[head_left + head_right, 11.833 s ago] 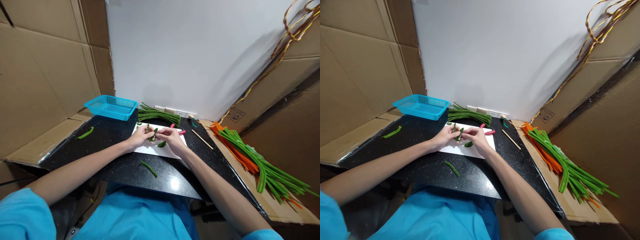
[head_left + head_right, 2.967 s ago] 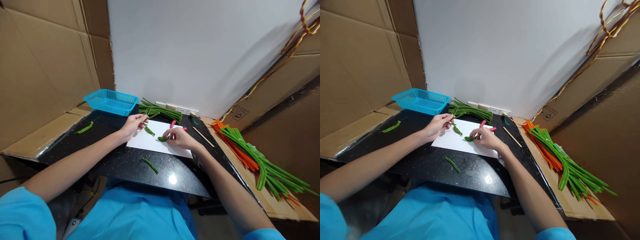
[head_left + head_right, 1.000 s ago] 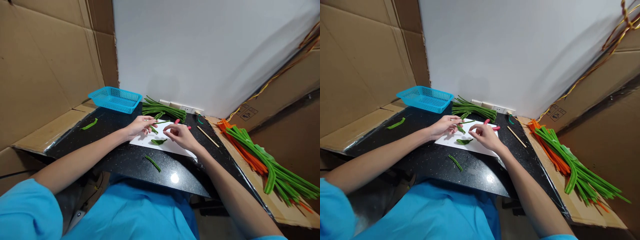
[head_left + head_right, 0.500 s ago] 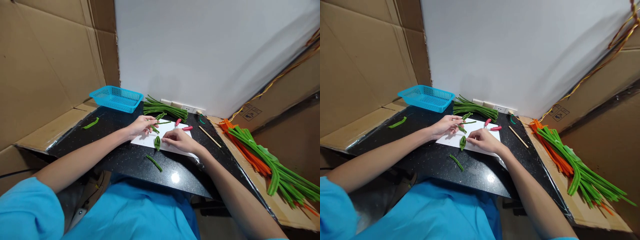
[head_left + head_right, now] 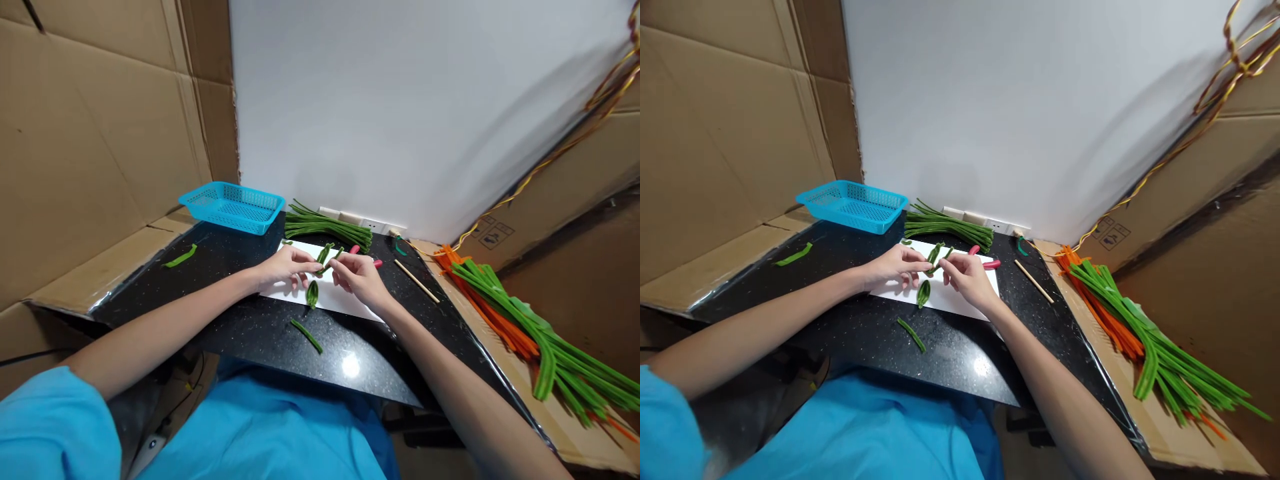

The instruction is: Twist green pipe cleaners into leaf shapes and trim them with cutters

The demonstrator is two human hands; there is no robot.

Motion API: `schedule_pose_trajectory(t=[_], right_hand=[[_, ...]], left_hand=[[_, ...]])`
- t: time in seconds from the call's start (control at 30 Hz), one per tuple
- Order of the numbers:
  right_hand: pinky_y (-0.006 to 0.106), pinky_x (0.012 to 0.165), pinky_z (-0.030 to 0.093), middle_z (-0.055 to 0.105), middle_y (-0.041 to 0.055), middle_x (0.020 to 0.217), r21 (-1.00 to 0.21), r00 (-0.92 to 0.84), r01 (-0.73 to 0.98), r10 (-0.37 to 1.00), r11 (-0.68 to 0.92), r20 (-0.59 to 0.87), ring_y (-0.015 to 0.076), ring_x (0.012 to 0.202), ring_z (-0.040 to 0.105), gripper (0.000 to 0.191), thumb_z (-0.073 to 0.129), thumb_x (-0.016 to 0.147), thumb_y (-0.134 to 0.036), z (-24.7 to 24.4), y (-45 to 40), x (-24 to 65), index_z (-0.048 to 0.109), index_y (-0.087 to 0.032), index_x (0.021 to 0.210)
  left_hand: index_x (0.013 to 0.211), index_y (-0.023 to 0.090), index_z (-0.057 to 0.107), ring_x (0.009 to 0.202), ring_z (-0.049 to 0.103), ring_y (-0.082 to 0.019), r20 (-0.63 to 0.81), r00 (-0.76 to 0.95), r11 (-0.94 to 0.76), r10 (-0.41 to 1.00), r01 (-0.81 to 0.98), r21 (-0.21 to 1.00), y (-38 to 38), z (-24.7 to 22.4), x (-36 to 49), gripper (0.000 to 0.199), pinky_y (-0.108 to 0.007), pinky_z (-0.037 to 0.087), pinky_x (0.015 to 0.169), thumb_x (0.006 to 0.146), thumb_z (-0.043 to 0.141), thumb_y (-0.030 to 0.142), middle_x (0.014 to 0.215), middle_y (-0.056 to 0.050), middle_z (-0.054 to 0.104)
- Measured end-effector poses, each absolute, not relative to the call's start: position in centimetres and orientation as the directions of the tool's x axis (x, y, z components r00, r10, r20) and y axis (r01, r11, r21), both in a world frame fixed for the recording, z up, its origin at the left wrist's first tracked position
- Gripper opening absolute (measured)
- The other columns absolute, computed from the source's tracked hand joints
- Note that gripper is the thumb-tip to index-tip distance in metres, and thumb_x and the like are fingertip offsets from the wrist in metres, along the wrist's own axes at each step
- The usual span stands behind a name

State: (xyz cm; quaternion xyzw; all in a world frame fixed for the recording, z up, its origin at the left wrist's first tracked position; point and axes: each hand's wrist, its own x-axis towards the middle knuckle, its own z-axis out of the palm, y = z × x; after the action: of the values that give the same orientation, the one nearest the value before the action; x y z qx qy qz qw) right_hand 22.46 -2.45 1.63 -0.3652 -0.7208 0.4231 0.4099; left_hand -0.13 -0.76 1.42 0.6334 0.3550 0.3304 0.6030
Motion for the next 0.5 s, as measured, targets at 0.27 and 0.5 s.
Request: schedule_pose_trajectory(t=[0.27,0.5], right_hand=[[0.028,0.046,0.053,0.068,0.0021,0.069,-0.948,-0.38,0.032,0.882,0.315,0.28,0.0137,0.049,0.059,0.047,0.081,0.082,-0.063,1.6,-2.95,21.57,0.073,-0.017,0.089],[0.032,0.052,0.06,0.07,0.0011,0.063,-0.948,-0.297,-0.019,0.904,0.317,0.308,0.0166,0.052,0.065,0.041,0.088,0.079,-0.052,1.74,-2.85,21.85,0.076,-0.017,0.096]], left_hand=[[0.084,0.011,0.081,0.052,0.057,-0.011,-0.008,0.621,-0.057,0.783,0.083,0.995,-1.12,1.4,-0.28,0.042,-0.02,0.043,0.046,0.08,0.087,0.052,0.063,-0.004,0.065],[0.089,0.012,0.081,0.047,0.036,-0.006,0.02,0.623,-0.055,0.782,0.038,0.998,-1.43,1.64,0.14,0.043,-0.02,0.027,0.043,0.082,0.084,0.054,0.059,0.003,0.05]])
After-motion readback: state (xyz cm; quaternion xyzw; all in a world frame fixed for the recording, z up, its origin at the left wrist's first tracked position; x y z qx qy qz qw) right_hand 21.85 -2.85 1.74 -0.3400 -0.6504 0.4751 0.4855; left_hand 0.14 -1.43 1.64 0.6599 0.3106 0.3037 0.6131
